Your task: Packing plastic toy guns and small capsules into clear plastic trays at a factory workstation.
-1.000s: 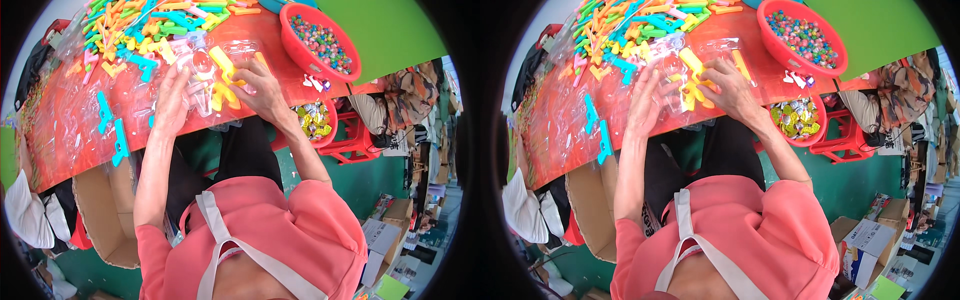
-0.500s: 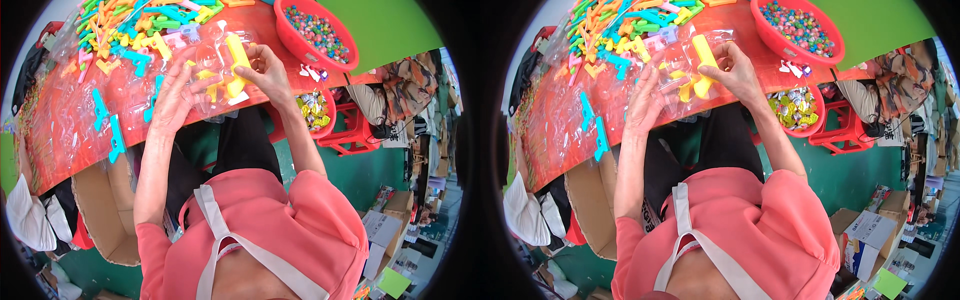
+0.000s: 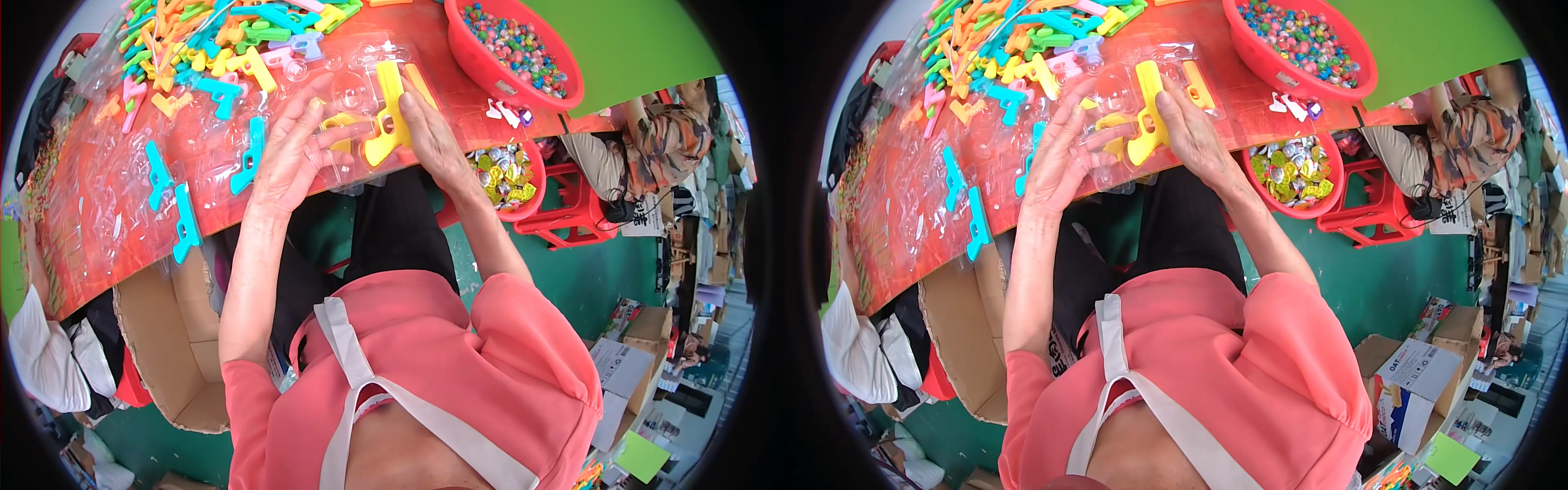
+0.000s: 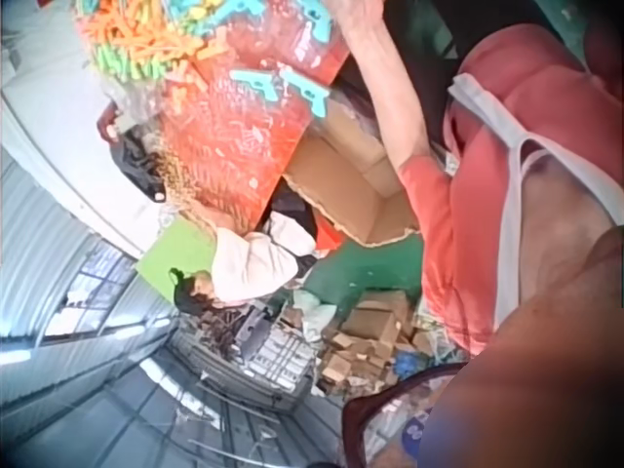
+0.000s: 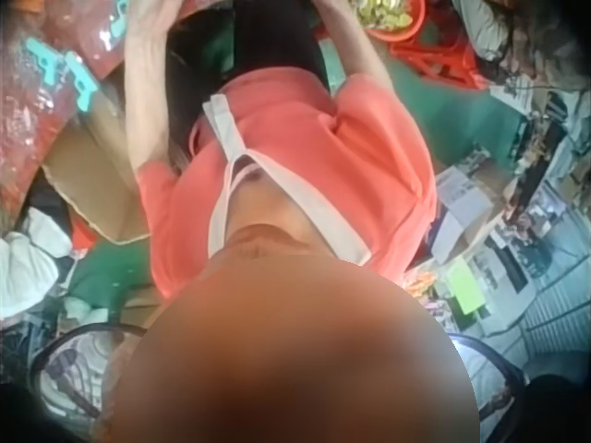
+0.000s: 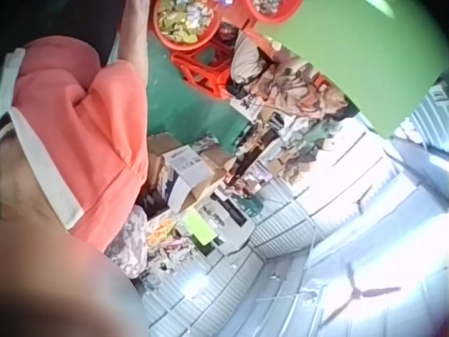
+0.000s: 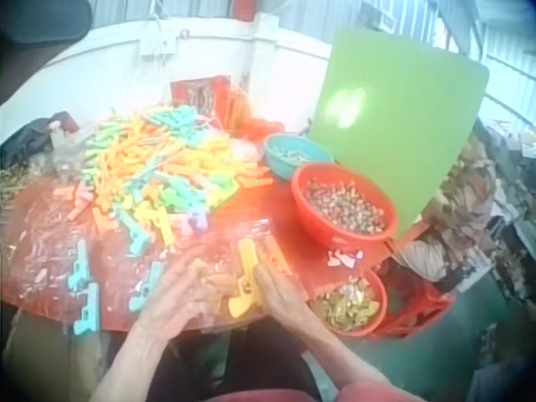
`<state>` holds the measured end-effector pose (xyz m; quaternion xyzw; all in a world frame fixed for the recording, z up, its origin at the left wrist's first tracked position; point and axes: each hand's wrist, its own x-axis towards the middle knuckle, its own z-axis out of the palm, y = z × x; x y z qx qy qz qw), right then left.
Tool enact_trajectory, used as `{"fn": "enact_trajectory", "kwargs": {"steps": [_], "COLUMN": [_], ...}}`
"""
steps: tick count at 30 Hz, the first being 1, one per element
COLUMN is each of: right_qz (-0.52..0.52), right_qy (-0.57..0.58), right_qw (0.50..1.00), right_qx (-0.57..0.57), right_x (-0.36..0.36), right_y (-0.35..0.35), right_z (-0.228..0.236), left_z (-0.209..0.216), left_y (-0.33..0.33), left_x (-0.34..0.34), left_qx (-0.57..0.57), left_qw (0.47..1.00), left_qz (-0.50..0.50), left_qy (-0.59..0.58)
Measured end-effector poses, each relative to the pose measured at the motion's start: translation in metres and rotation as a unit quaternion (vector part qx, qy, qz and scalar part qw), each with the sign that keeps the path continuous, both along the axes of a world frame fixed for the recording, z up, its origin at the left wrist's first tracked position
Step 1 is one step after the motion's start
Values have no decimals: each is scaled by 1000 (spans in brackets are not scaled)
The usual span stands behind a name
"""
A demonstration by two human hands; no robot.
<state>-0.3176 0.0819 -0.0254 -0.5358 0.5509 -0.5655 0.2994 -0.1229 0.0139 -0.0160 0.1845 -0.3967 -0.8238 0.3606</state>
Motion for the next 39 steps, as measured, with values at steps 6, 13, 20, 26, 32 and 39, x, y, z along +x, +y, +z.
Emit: {"fn": "enact_trajectory", "kwargs": {"steps": [6,13,20,26,32,39], "right_qz": [76,-92,-49,-54,-26,-34], "right_qy": [-90,275,470,449,424,443], "right_qw": [988,957,881,891,903,893], "right_qx": [96,26,4,33,63,73], "right_x": [-13,-52,-74,-103,-108,-106], "right_y": [4,-1,-4,37,44,42], "right_z": [-2,-6,-31,-27,-16,-8], "left_z": [3,6,22,13,-46,-68], "left_y": [8,-19,-63,-110,-187,-207], "left_x": [1,17,-21,-101,-183,-215], "left_qx": [3,7,-3,0,35,-78], "left_qw": [1000,999,999,999,994,956], "left_qz": [-1,52,52,15,41,83], "left_qy": [-27,4,-7,-50,-93,-271]}}
